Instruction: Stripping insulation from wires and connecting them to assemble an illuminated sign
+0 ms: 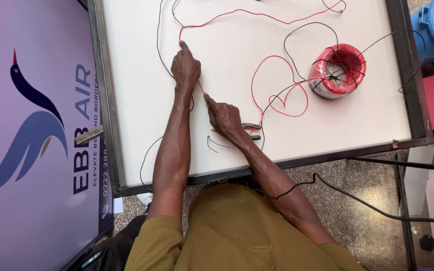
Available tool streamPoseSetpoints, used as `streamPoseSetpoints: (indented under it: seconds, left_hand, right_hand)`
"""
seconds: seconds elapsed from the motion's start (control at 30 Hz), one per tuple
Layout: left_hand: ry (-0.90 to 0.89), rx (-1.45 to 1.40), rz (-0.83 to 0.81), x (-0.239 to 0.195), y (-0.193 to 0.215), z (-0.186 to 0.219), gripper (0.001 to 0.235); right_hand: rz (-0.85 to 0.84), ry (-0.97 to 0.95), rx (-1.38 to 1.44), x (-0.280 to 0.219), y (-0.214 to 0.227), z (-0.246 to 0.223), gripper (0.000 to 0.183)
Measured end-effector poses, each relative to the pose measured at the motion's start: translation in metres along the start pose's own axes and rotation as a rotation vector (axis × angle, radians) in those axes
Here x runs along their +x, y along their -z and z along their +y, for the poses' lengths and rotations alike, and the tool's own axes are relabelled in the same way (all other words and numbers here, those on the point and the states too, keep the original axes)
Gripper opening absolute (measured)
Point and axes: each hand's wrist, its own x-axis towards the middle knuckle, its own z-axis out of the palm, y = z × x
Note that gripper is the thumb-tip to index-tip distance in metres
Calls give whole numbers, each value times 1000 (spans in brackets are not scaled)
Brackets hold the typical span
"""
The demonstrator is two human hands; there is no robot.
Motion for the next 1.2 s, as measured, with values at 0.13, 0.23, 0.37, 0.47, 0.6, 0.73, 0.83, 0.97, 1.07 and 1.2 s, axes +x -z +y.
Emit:
streamPoseSetpoints:
  seconds: [0.13,0.23,0.37,0.47,0.6,0.73,0.83,0.97,1.07,1.2]
  left_hand:
    - [24,8,-82,6,7,1,81]
    - [16,-17,-87,3,3,-5,82]
    - [-15,-17,-53,6,4,-3,82]
    - [-17,-6,-39,5,-3,-5,80]
    - [-65,16,20,14,-26,-16,79]
    - [-66,8,10,17,-17,-14,75]
    - [-89,-44,24,0,7,-15,72]
    - [-89,-345,-120,-52,52,-9,73]
    - [-154,-387,-190,-103,76,-11,76]
    - [-436,-414,-200,-155,71,-21,46]
  right_hand:
    - [-120,-41,34,-12,29,-14,52]
    - [-88,21,60,-35,42,-18,51]
    - [-131,14,44,-63,65,-15,51]
    - [-35,60,18,-86,81,-12,53]
    - [-73,-27,-97,-111,118,-26,36]
    - [-29,-13,-101,-132,148,-18,31]
    - [-30,99,59,-139,158,-19,38]
    - [-75,6,-27,-146,134,-18,34]
    - [-30,-4,-5,-147,125,-22,33]
    - [-81,-133,87,-142,139,-32,19]
